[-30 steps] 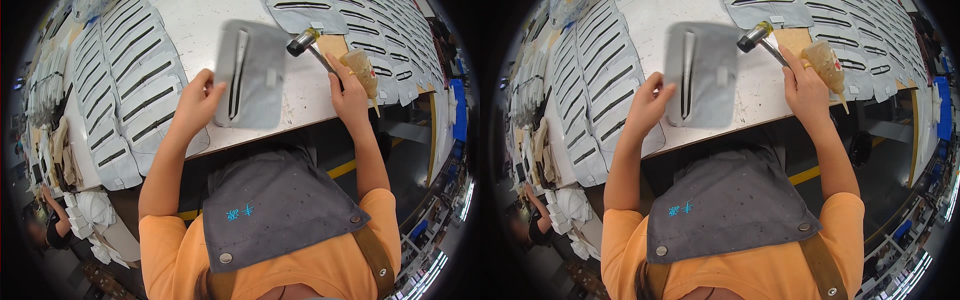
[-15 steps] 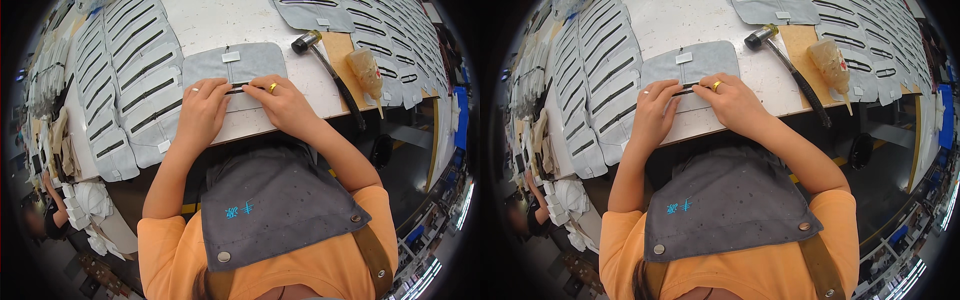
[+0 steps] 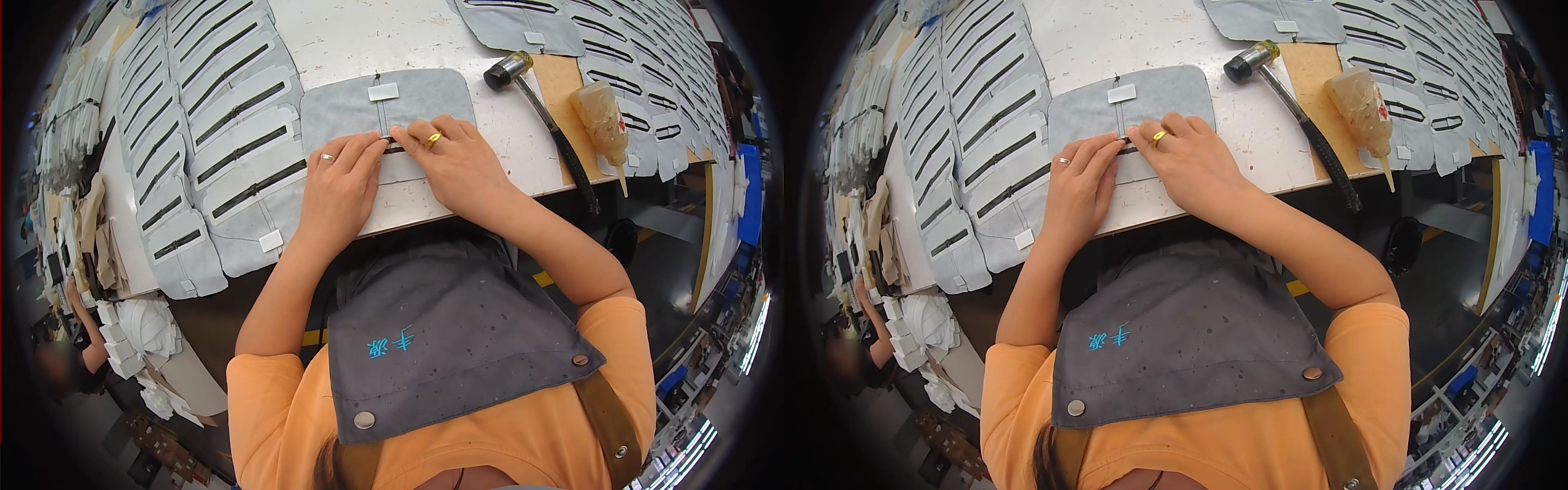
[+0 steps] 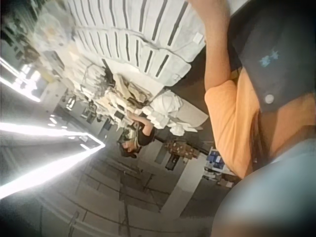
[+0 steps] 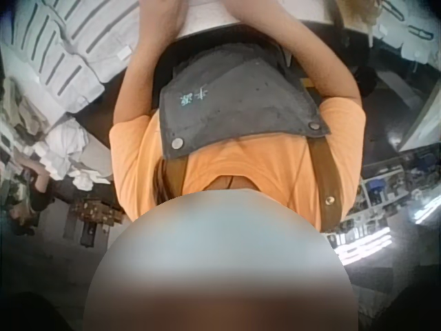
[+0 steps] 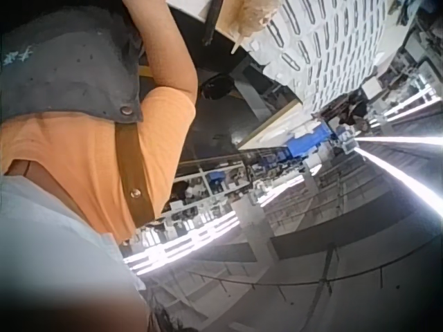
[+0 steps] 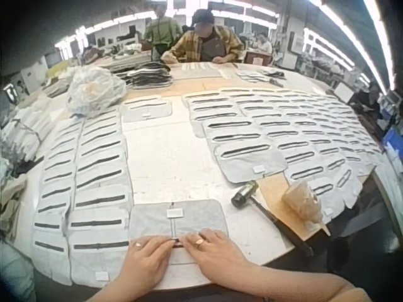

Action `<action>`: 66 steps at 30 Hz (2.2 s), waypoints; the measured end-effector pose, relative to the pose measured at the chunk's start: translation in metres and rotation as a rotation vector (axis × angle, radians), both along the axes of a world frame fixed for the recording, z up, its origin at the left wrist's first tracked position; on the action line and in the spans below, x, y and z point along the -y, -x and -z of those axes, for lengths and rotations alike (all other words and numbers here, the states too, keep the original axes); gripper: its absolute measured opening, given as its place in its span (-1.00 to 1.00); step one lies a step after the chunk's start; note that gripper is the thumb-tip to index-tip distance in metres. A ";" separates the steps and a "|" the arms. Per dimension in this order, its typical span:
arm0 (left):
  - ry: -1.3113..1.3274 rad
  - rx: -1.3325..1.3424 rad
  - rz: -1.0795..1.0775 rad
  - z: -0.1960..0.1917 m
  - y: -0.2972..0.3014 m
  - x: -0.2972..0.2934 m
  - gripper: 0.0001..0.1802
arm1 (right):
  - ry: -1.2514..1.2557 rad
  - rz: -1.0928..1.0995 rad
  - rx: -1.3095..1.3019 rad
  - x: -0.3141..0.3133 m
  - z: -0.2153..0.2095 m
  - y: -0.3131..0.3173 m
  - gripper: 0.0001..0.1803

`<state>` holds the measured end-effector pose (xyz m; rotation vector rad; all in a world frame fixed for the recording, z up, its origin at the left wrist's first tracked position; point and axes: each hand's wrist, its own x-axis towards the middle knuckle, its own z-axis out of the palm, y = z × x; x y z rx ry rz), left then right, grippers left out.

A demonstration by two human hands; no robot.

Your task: The worker applies adhesive to leather components, positions them, and uses a hammer to ensure a strong bond for pouch assembly.

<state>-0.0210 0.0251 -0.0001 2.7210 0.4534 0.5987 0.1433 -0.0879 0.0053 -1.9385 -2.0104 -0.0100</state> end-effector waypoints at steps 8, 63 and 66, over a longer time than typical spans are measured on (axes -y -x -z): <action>0.098 0.010 0.008 -0.007 -0.013 0.023 -0.66 | -0.087 0.240 -0.455 0.031 -0.009 -0.031 -0.75; 0.439 -0.027 0.058 -0.009 0.000 0.005 -0.77 | 0.170 -0.025 -0.522 -0.001 -0.004 -0.016 -0.81; 0.437 -0.012 0.049 -0.007 0.001 0.006 -0.77 | 0.179 -0.044 -0.545 -0.002 -0.007 -0.015 -0.84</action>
